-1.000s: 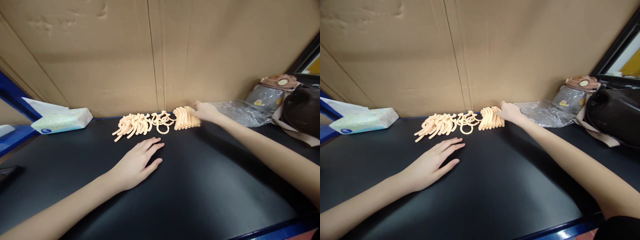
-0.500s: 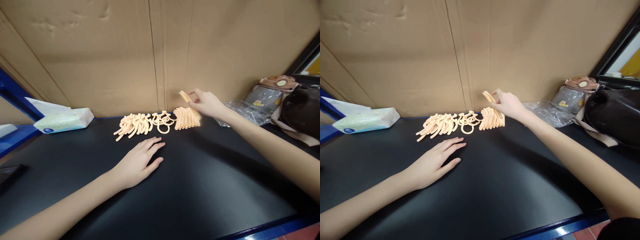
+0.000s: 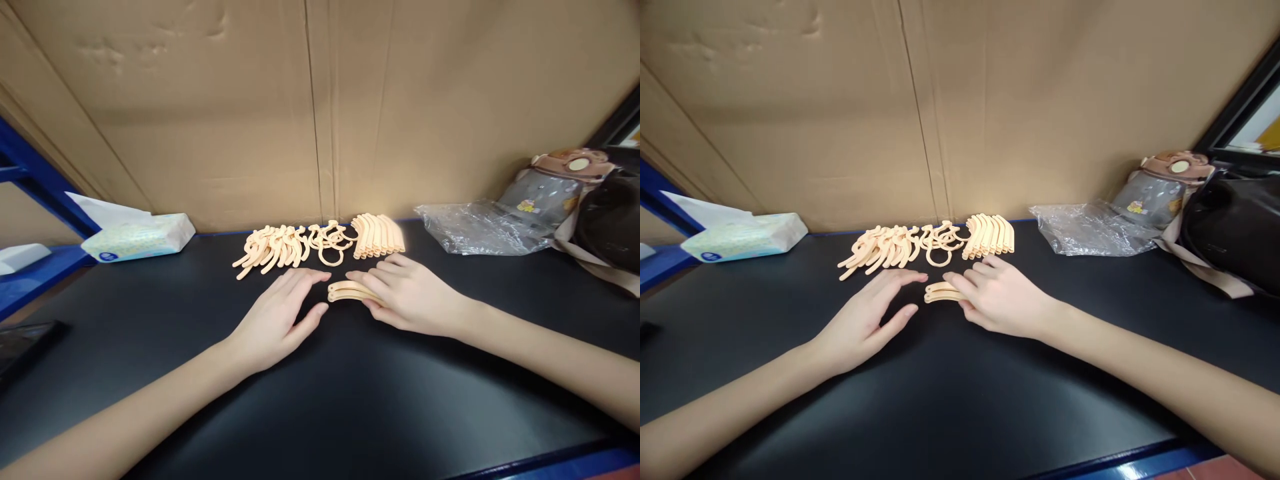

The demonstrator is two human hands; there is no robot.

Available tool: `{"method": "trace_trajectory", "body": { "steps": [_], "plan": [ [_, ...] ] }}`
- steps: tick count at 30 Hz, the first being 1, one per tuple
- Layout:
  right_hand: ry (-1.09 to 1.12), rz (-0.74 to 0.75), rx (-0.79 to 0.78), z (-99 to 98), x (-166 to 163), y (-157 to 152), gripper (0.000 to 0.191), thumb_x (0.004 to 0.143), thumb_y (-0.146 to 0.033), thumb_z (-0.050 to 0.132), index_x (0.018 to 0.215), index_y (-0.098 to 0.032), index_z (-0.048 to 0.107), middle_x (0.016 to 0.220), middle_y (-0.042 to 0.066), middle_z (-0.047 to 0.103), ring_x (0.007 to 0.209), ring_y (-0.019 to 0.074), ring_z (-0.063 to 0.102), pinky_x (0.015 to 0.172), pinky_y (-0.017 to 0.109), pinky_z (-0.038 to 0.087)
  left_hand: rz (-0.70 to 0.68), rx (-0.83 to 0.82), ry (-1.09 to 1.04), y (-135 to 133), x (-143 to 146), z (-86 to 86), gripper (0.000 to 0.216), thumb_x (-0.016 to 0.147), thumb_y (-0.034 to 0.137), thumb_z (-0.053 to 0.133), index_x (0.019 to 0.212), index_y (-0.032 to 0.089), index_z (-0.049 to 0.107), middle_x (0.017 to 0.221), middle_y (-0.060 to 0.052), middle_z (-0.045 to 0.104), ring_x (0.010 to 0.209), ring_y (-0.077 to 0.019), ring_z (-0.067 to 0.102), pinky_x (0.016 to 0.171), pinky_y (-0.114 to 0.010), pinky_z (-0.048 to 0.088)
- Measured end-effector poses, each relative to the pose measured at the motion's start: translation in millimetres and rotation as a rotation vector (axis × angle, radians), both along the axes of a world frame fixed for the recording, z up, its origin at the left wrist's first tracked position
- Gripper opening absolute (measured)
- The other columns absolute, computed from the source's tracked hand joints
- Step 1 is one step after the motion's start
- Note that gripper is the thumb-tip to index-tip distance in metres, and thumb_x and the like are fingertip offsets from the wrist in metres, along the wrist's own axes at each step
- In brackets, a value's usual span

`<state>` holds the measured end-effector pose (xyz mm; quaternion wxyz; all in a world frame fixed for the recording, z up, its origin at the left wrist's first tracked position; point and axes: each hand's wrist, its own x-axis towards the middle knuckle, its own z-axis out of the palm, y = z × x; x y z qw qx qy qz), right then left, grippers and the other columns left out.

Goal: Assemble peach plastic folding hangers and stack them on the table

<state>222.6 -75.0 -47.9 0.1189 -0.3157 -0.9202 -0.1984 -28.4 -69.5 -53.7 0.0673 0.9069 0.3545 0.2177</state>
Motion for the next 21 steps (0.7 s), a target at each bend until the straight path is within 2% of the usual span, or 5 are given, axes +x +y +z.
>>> {"method": "trace_trajectory", "body": {
  "steps": [3, 6, 9, 17, 21],
  "plan": [
    [-0.008, 0.003, 0.027, -4.0, -4.5, -5.4, 0.031, 0.090, -0.022, 0.048, 0.117, -0.009, 0.056, 0.080, 0.006, 0.065, 0.071, 0.0203, 0.057, 0.070, 0.034, 0.037, -0.094, 0.008, 0.048, -0.8, 1.9, 0.2, 0.045, 0.096, 0.035, 0.045, 0.138, 0.022, 0.035, 0.135, -0.008, 0.052, 0.122, -0.0230, 0.050, 0.102, -0.038, 0.043],
    [-0.002, 0.023, 0.053, -7.6, -6.7, -8.6, 0.029, 0.091, -0.022, 0.048, 0.115, -0.009, 0.058, 0.079, 0.005, 0.064, 0.070, 0.0193, 0.056, 0.069, 0.033, 0.037, -0.136, -0.010, 0.063, 0.1, 3.5, 0.1, 0.041, 0.095, 0.034, 0.047, 0.134, 0.022, 0.042, 0.130, -0.008, 0.055, 0.118, -0.0217, 0.052, 0.100, -0.036, 0.045],
    [-0.007, 0.032, 0.050, -10.6, -7.8, -10.1, 0.030, 0.093, -0.023, 0.046, 0.117, -0.009, 0.057, 0.081, 0.006, 0.065, 0.071, 0.0191, 0.056, 0.069, 0.033, 0.037, -0.142, -0.036, 0.051, 1.2, 4.4, -0.2, 0.034, 0.095, 0.032, 0.048, 0.127, 0.023, 0.049, 0.121, -0.007, 0.059, 0.110, -0.0202, 0.056, 0.094, -0.033, 0.048],
    [0.077, 0.008, 0.043, -15.7, -10.8, -13.7, 0.026, 0.094, -0.024, 0.046, 0.111, -0.011, 0.060, 0.079, 0.004, 0.064, 0.070, 0.0189, 0.056, 0.066, 0.033, 0.037, -0.125, -0.020, 0.050, 1.1, 4.2, -3.4, 0.028, 0.094, 0.027, 0.048, 0.121, 0.020, 0.054, 0.109, -0.006, 0.062, 0.099, -0.0186, 0.058, 0.087, -0.031, 0.050],
    [0.118, 0.015, -0.076, -13.5, -5.2, -9.1, 0.027, 0.094, -0.029, 0.046, 0.109, -0.013, 0.061, 0.086, 0.006, 0.065, 0.074, 0.0190, 0.057, 0.069, 0.033, 0.040, -0.120, -0.012, 0.045, 1.0, 4.2, -3.7, 0.030, 0.093, 0.026, 0.049, 0.122, 0.020, 0.053, 0.110, -0.006, 0.061, 0.099, -0.0186, 0.058, 0.087, -0.031, 0.050]
  ]
}}
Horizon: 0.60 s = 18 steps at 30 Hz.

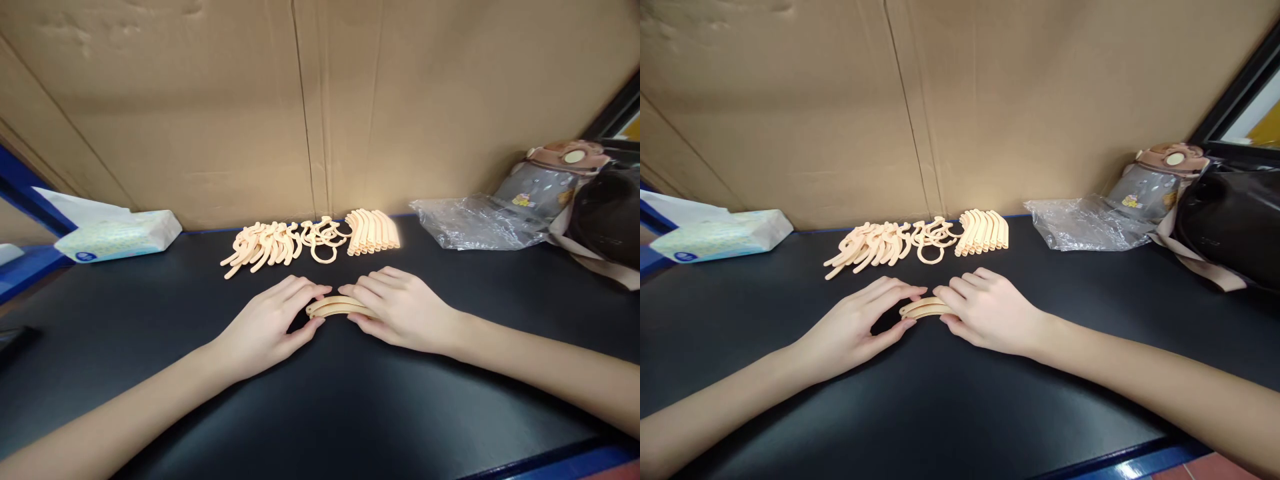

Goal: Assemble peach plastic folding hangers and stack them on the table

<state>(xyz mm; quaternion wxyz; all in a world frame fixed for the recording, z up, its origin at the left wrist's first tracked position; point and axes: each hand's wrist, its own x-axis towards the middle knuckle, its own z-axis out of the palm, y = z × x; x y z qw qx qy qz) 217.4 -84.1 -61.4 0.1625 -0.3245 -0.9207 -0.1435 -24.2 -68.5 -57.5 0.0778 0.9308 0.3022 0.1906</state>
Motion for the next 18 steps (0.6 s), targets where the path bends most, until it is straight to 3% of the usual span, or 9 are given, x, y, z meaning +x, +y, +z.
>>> {"method": "trace_trajectory", "body": {
  "steps": [6, 11, 18],
  "plan": [
    [0.106, 0.139, -0.318, 5.4, 16.6, 10.0, 0.037, 0.090, -0.043, 0.053, 0.115, -0.016, 0.059, 0.099, 0.006, 0.062, 0.088, 0.0177, 0.057, 0.078, 0.031, 0.046, 0.000, 0.006, 0.006, 0.8, -0.5, -0.5, 0.032, 0.093, 0.027, 0.047, 0.124, 0.021, 0.052, 0.109, -0.006, 0.061, 0.097, -0.0190, 0.058, 0.085, -0.032, 0.050],
    [0.138, 0.124, -0.333, 2.4, 17.9, 11.6, 0.027, 0.092, -0.035, 0.052, 0.109, -0.017, 0.061, 0.100, 0.007, 0.062, 0.088, 0.0172, 0.057, 0.077, 0.031, 0.046, -0.003, -0.001, 0.002, 1.2, -0.8, -1.8, 0.032, 0.093, 0.025, 0.046, 0.125, 0.021, 0.051, 0.108, -0.006, 0.061, 0.095, -0.0184, 0.058, 0.084, -0.031, 0.050],
    [0.172, 0.128, -0.379, 0.3, 16.2, 11.5, 0.023, 0.090, -0.036, 0.054, 0.101, -0.017, 0.064, 0.083, 0.003, 0.059, 0.076, 0.0152, 0.052, 0.069, 0.028, 0.041, -0.080, -0.053, 0.020, -0.2, -0.4, 2.2, 0.031, 0.089, 0.019, 0.047, 0.119, 0.021, 0.054, 0.106, -0.005, 0.059, 0.093, -0.0173, 0.056, 0.081, -0.028, 0.048]
  ]
}}
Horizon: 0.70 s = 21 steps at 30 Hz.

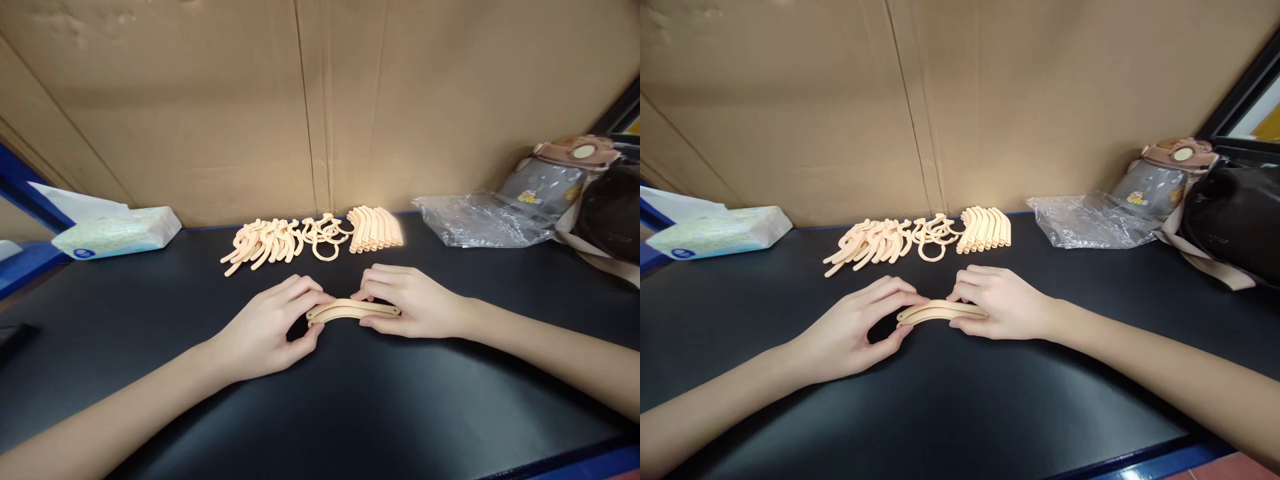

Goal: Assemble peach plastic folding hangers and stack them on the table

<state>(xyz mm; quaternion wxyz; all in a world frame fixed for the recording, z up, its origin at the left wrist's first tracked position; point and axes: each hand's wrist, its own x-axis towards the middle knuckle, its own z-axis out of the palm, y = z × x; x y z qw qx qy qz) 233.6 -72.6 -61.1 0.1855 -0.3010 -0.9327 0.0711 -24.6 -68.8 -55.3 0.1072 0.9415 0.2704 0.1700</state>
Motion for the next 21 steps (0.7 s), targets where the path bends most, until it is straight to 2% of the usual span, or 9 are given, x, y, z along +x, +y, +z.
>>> {"method": "trace_trajectory", "body": {
  "steps": [8, 21],
  "plan": [
    [0.035, 0.021, -0.132, 0.1, -5.4, -4.3, 0.022, 0.088, -0.037, 0.059, 0.096, -0.018, 0.064, 0.076, -0.002, 0.057, 0.068, 0.0123, 0.049, 0.069, 0.027, 0.037, -0.070, -0.071, 0.015, -1.6, -1.0, 3.4, 0.034, 0.079, 0.016, 0.053, 0.112, 0.020, 0.055, 0.103, -0.004, 0.060, 0.091, -0.0185, 0.054, 0.078, -0.030, 0.046],
    [0.019, 0.029, -0.132, -2.2, -7.2, -2.7, 0.028, 0.090, -0.042, 0.055, 0.102, -0.018, 0.064, 0.077, -0.001, 0.056, 0.068, 0.0122, 0.049, 0.070, 0.027, 0.036, -0.083, -0.091, 0.025, -0.5, 0.0, 4.4, 0.039, 0.077, 0.013, 0.051, 0.115, 0.020, 0.051, 0.107, -0.004, 0.058, 0.091, -0.0176, 0.052, 0.079, -0.030, 0.045]
  ]
}}
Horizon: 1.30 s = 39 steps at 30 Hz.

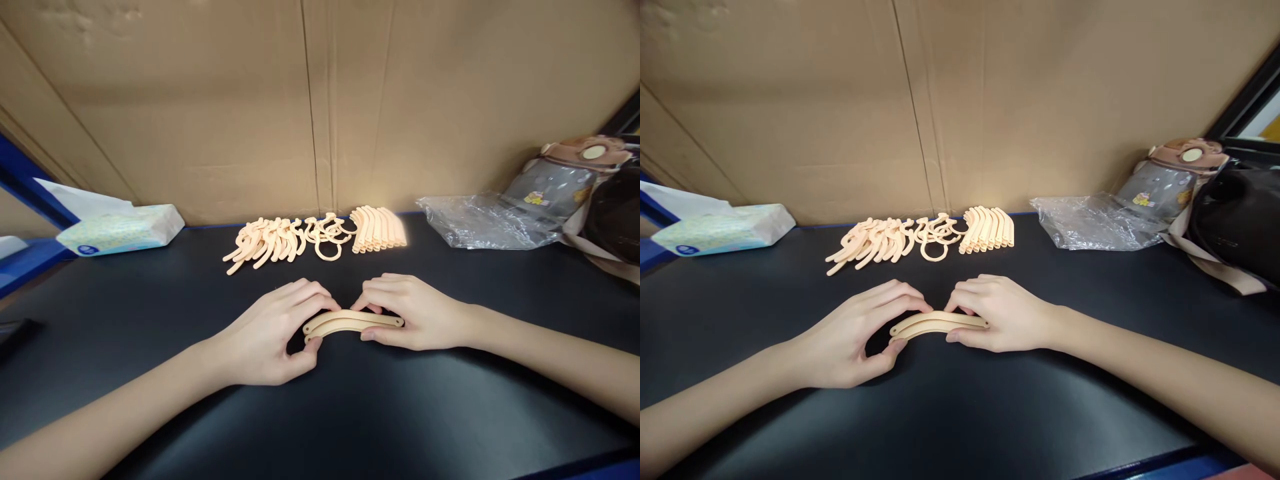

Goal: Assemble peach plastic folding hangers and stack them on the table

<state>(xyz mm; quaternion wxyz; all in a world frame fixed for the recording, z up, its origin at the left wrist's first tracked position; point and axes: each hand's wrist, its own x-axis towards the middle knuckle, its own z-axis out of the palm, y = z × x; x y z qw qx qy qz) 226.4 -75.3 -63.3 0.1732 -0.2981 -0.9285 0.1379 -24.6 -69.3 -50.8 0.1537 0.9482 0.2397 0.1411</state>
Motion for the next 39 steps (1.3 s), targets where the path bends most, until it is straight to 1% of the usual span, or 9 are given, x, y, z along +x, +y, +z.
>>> {"method": "trace_trajectory", "body": {
  "steps": [7, 12, 16, 19, 22, 26, 32, 35, 39],
  "plan": [
    [-0.017, 0.022, 0.007, -0.2, -0.1, -0.2, 0.032, 0.091, -0.043, 0.054, 0.108, -0.017, 0.061, 0.078, 0.000, 0.055, 0.070, 0.0131, 0.049, 0.071, 0.027, 0.037, -0.004, 0.000, 0.005, 0.6, -0.1, -0.4, 0.038, 0.077, 0.013, 0.052, 0.114, 0.020, 0.051, 0.111, -0.004, 0.058, 0.095, -0.0183, 0.053, 0.081, -0.030, 0.046],
    [0.043, 0.032, -0.080, 0.8, 2.1, 2.4, 0.038, 0.091, -0.048, 0.053, 0.110, -0.016, 0.060, 0.077, -0.001, 0.052, 0.069, 0.0119, 0.049, 0.069, 0.025, 0.038, 0.010, 0.003, -0.016, 2.7, -2.9, -1.7, 0.034, 0.090, 0.031, 0.052, 0.122, 0.021, 0.050, 0.125, -0.007, 0.055, 0.112, -0.0207, 0.052, 0.095, -0.034, 0.045],
    [0.133, -0.005, -0.228, 1.8, 4.0, 3.1, 0.034, 0.097, -0.040, 0.042, 0.112, -0.015, 0.060, 0.076, -0.001, 0.054, 0.068, 0.0097, 0.051, 0.066, 0.022, 0.039, 0.144, 0.090, 0.017, 13.6, -6.4, -8.0, 0.041, 0.099, 0.038, 0.038, 0.135, 0.022, 0.044, 0.145, -0.006, 0.042, 0.136, -0.0229, 0.033, 0.112, -0.041, 0.031],
    [0.145, -0.027, -0.256, 2.1, 3.5, 2.3, 0.034, 0.098, -0.040, 0.041, 0.111, -0.015, 0.060, 0.075, -0.001, 0.055, 0.069, 0.0093, 0.052, 0.066, 0.021, 0.040, 0.202, 0.147, 0.115, 25.9, -9.6, -11.8, 0.045, 0.100, 0.042, 0.034, 0.140, 0.024, 0.041, 0.152, -0.003, 0.034, 0.143, -0.0238, 0.022, 0.117, -0.046, 0.022],
    [0.133, -0.034, -0.234, 2.2, 1.9, 1.5, 0.035, 0.098, -0.040, 0.041, 0.109, -0.014, 0.062, 0.074, -0.001, 0.056, 0.070, 0.0095, 0.053, 0.067, 0.021, 0.040, 0.214, 0.157, 0.167, 34.6, -12.7, -12.0, 0.047, 0.100, 0.044, 0.030, 0.143, 0.026, 0.037, 0.154, 0.001, 0.031, 0.145, -0.0232, 0.015, 0.118, -0.047, 0.017],
    [0.116, -0.036, -0.215, 2.0, 0.7, 1.1, 0.034, 0.098, -0.040, 0.041, 0.108, -0.015, 0.062, 0.075, -0.001, 0.057, 0.071, 0.0102, 0.054, 0.069, 0.022, 0.040, 0.206, 0.133, 0.208, 35.7, -13.4, -9.3, 0.053, 0.099, 0.051, 0.030, 0.146, 0.026, 0.031, 0.153, 0.001, 0.032, 0.145, -0.0258, 0.014, 0.117, -0.048, 0.019],
    [0.111, -0.036, -0.183, 0.9, 1.0, 1.5, 0.035, 0.098, -0.040, 0.041, 0.107, -0.014, 0.062, 0.075, 0.000, 0.057, 0.071, 0.0109, 0.054, 0.068, 0.023, 0.041, 0.245, 0.087, 0.255, 33.0, -10.8, -7.5, 0.063, 0.095, 0.059, 0.032, 0.149, 0.027, 0.025, 0.157, 0.002, 0.022, 0.146, -0.0307, 0.005, 0.117, -0.052, 0.016],
    [0.105, -0.044, -0.185, 1.0, 0.2, 2.5, 0.034, 0.098, -0.040, 0.041, 0.106, -0.015, 0.062, 0.074, -0.001, 0.057, 0.070, 0.0112, 0.054, 0.067, 0.023, 0.041, 0.247, 0.068, 0.257, 32.9, -10.3, -6.8, 0.064, 0.095, 0.059, 0.033, 0.149, 0.028, 0.023, 0.156, 0.002, 0.025, 0.145, -0.0310, 0.007, 0.116, -0.051, 0.018],
    [0.106, -0.040, -0.169, 2.3, -0.8, 2.4, 0.033, 0.098, -0.040, 0.042, 0.105, -0.015, 0.062, 0.075, -0.001, 0.057, 0.070, 0.0113, 0.054, 0.067, 0.024, 0.042, 0.222, 0.105, 0.225, 32.3, -10.5, -5.3, 0.061, 0.096, 0.056, 0.035, 0.148, 0.025, 0.027, 0.153, -0.002, 0.033, 0.143, -0.0317, 0.017, 0.114, -0.051, 0.023]
  ]
}}
